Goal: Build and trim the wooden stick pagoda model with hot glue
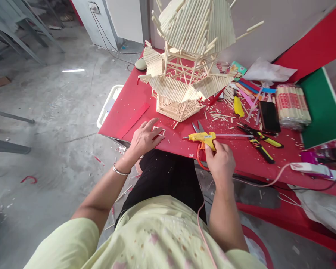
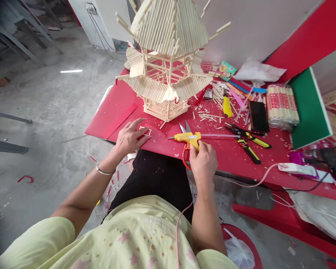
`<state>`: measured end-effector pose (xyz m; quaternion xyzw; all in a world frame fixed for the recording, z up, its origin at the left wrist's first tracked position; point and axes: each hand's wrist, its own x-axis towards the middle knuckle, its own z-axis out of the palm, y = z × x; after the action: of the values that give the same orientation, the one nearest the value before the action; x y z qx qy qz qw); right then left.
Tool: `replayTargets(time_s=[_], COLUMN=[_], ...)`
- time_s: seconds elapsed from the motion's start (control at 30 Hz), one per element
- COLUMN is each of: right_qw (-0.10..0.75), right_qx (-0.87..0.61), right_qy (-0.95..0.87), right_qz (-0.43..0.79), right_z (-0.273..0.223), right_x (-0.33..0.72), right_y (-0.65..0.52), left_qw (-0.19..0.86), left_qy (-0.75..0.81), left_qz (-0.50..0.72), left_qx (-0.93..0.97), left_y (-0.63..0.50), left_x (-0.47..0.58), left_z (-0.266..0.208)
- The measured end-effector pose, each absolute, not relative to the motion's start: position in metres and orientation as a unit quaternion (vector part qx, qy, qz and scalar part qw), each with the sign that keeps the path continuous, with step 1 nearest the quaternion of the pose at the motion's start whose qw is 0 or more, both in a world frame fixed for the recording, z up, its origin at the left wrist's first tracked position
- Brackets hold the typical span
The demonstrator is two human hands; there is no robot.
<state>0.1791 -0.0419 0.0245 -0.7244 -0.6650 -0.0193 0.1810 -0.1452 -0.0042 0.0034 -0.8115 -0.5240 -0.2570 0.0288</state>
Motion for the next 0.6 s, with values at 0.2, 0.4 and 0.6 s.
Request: replayTargets(time_s=[0.2, 0.4, 0.6], right_qw=[0.125, 0.210, 0.253], right_qx=[-0.716, -0.719, -0.750], right_qy=[-0.686, -0.657, -0.591], right_qz=[0.026, 0.082, 0.153], right_z=[0.030, 0.019, 0.035], right_x=[0.195, 0.201, 0.203], right_y=[-0.027, -0.023, -0.032], left_qw=[0.025, 0.025, 0.023], left_qy=[-0.515, -0.511, -0.515], left_qz=[-0.267, -0.262, -0.261], left_qx=[-0.814, -0.818, -0.816], left_y=[-0.003, -0.003, -0.003], left_x=[-0.146, -0.147, -0.147], left_z=[0.001, 0.003, 0.002])
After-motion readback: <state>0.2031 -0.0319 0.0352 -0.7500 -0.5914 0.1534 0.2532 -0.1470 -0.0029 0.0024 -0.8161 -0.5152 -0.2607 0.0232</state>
